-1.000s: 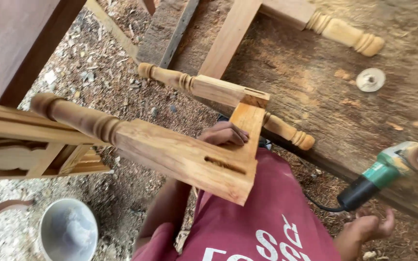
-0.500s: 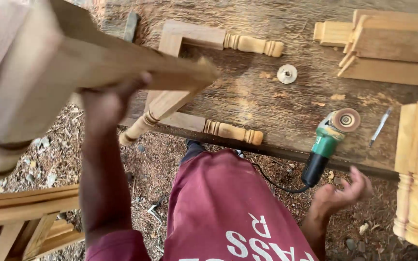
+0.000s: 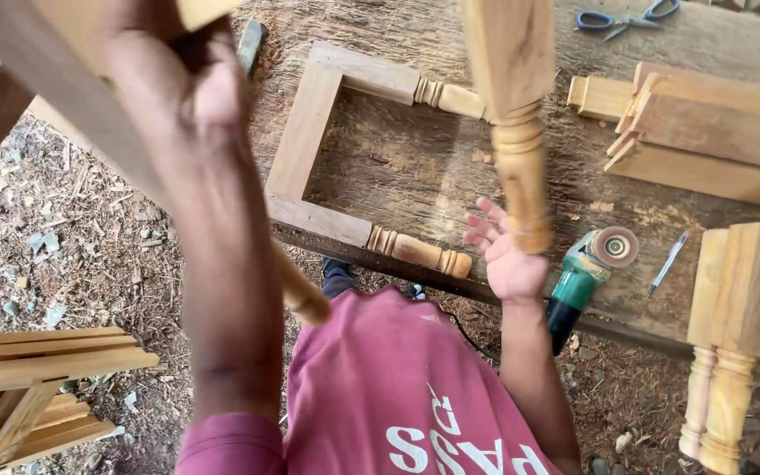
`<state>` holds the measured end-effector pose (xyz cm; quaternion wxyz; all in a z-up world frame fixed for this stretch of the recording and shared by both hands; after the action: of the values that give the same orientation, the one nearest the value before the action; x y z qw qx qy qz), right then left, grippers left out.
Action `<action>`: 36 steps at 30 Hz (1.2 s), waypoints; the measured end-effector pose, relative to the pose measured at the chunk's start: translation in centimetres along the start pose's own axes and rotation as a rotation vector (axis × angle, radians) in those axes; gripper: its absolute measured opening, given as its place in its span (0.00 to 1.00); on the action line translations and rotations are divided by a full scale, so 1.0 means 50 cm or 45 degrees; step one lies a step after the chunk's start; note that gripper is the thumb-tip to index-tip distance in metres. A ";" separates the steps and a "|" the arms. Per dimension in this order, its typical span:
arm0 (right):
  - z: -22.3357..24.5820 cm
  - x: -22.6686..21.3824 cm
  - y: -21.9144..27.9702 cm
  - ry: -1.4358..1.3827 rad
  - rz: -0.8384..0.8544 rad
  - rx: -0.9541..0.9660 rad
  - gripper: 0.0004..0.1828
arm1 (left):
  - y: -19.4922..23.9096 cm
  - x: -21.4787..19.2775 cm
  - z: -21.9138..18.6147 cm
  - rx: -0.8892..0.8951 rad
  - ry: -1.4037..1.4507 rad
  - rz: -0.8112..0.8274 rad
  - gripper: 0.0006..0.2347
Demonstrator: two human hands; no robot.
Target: The person uses a green angle grinder to smooth the edges of a wooden frame and a turned wooden leg. They then assemble the frame by fitting the legs into the corners and checking the alignment of the joints.
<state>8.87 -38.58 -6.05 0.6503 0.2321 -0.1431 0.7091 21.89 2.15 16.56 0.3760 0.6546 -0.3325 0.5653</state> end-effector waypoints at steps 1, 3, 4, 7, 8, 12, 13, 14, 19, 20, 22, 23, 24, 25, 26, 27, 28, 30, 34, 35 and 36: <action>0.030 0.014 -0.001 0.007 0.006 0.003 0.42 | -0.040 -0.040 0.018 0.006 0.006 -0.002 0.08; 0.105 0.066 -0.001 -0.611 0.406 -0.193 0.62 | -0.119 -0.141 0.059 0.007 0.243 -0.419 0.17; 0.108 0.044 -0.019 -0.611 0.414 -0.192 0.62 | -0.085 -0.118 0.074 0.012 0.247 -0.414 0.17; 0.111 -0.040 -0.063 -0.777 -0.186 -0.253 0.36 | -0.016 -0.103 0.123 -0.037 0.285 -0.612 0.19; 0.120 -0.044 -0.081 -0.706 -0.217 -0.270 0.30 | -0.016 -0.123 0.124 0.028 0.239 -0.678 0.15; 0.155 -0.066 -0.168 -0.417 0.133 -0.485 0.36 | -0.044 -0.268 0.122 0.045 0.140 -0.902 0.11; 0.149 -0.105 -0.208 -0.414 0.118 -0.484 0.36 | -0.050 -0.318 0.114 0.036 0.131 -0.911 0.11; 0.125 -0.157 -0.250 -0.299 -0.159 -0.240 0.26 | -0.055 -0.368 0.111 -0.037 0.246 -0.934 0.12; 0.093 -0.179 -0.369 -0.139 -0.505 0.103 0.19 | -0.037 -0.511 0.116 -0.181 0.630 -1.005 0.14; 0.088 -0.177 -0.388 -0.117 -0.494 0.154 0.18 | -0.037 -0.538 0.114 -0.108 0.558 -1.070 0.15; 0.066 -0.188 -0.412 -0.085 -0.500 0.213 0.17 | -0.033 -0.596 0.107 -0.041 0.484 -1.154 0.16; 0.051 -0.196 -0.430 -0.065 -0.505 0.262 0.17 | -0.039 -0.619 0.105 -0.042 0.490 -1.160 0.16; 0.038 -0.204 -0.448 -0.046 -0.510 0.310 0.17 | -0.044 -0.642 0.104 -0.042 0.496 -1.165 0.16; 0.026 -0.208 -0.461 -0.035 -0.506 0.304 0.17 | -0.061 -0.688 0.104 -0.046 0.509 -1.164 0.16; 0.013 -0.212 -0.473 -0.043 -0.518 0.333 0.19 | -0.076 -0.736 0.103 -0.017 0.503 -1.183 0.17; -0.012 -0.212 -0.483 -0.055 -0.527 0.373 0.20 | -0.087 -0.784 0.089 0.025 0.492 -1.203 0.18; -0.010 -0.215 -0.497 -0.048 -0.519 0.380 0.20 | -0.092 -0.794 0.095 0.035 0.501 -1.205 0.18; -0.025 -0.221 -0.514 -0.061 -0.526 0.414 0.22 | -0.092 -0.819 0.090 0.048 0.475 -1.255 0.20; -0.033 -0.214 -0.530 -0.042 -0.510 0.446 0.23 | -0.097 -0.877 0.089 0.076 0.456 -1.280 0.24; -0.040 -0.218 -0.534 -0.034 -0.511 0.449 0.23 | -0.097 -0.877 0.088 0.086 0.454 -1.287 0.25; -0.047 -0.222 -0.538 -0.026 -0.512 0.451 0.24 | -0.097 -0.876 0.086 0.097 0.451 -1.294 0.25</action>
<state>35.63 -43.84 -16.41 0.7259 0.3730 0.0258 0.5773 22.05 1.25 -27.72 0.6286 0.6407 0.1155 0.4255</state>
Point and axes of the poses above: each hand's wrist, its own y-axis away from the middle knuckle, its own x-axis out of the palm, z = x × y, the point moved 4 cm from there along -y, towards the middle knuckle, and after that the axes turned 13 degrees about y, right-handed, at the moved point
